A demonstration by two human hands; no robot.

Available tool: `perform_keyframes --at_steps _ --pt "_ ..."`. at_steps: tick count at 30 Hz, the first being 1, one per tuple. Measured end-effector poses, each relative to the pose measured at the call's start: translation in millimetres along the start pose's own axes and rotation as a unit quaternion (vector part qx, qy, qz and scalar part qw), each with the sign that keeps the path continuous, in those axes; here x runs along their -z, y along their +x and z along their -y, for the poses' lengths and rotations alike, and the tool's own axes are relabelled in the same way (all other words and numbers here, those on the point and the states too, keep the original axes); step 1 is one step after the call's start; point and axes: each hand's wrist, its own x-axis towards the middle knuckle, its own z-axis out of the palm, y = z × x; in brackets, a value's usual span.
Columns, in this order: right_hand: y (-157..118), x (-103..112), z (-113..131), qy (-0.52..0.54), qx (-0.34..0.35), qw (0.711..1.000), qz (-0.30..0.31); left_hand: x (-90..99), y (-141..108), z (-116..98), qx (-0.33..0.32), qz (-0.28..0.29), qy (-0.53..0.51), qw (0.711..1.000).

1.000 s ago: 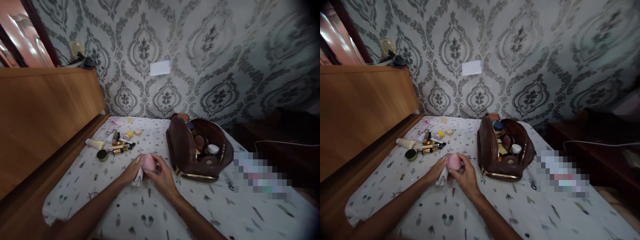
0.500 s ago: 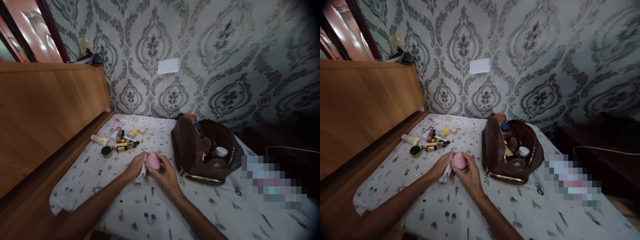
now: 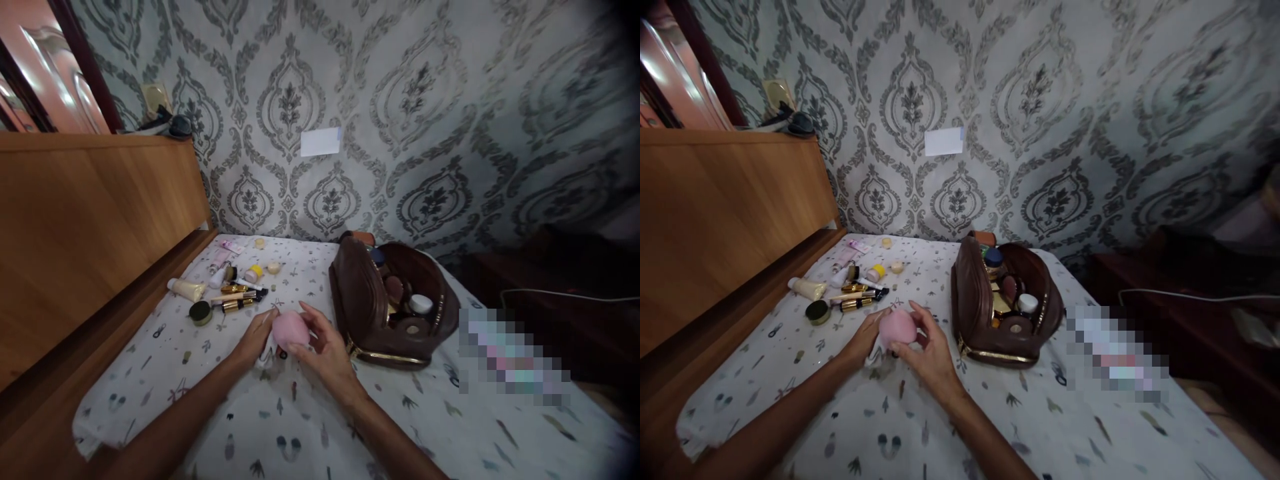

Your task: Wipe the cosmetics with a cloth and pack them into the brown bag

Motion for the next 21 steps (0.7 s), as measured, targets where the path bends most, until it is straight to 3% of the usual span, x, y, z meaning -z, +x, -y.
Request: perform_keyframes --at_steps 6,13,17,21 --pt "-3 32 53 -0.013 0.078 0.996 -0.049 -2.3 -3 -10 0.03 0.031 0.012 0.999" --pt "4 113 139 -0.114 0.163 0.961 -0.191 -1.9 -3 -8 0.075 0.028 0.057 0.995" --pt "24 158 148 -0.176 0.156 0.94 -0.247 -1.2 -2 -4 0.075 0.029 0.083 0.993" --pt "48 184 134 -0.315 0.107 0.917 -0.22 -3.4 -1 -6 0.072 0.023 0.125 0.989"
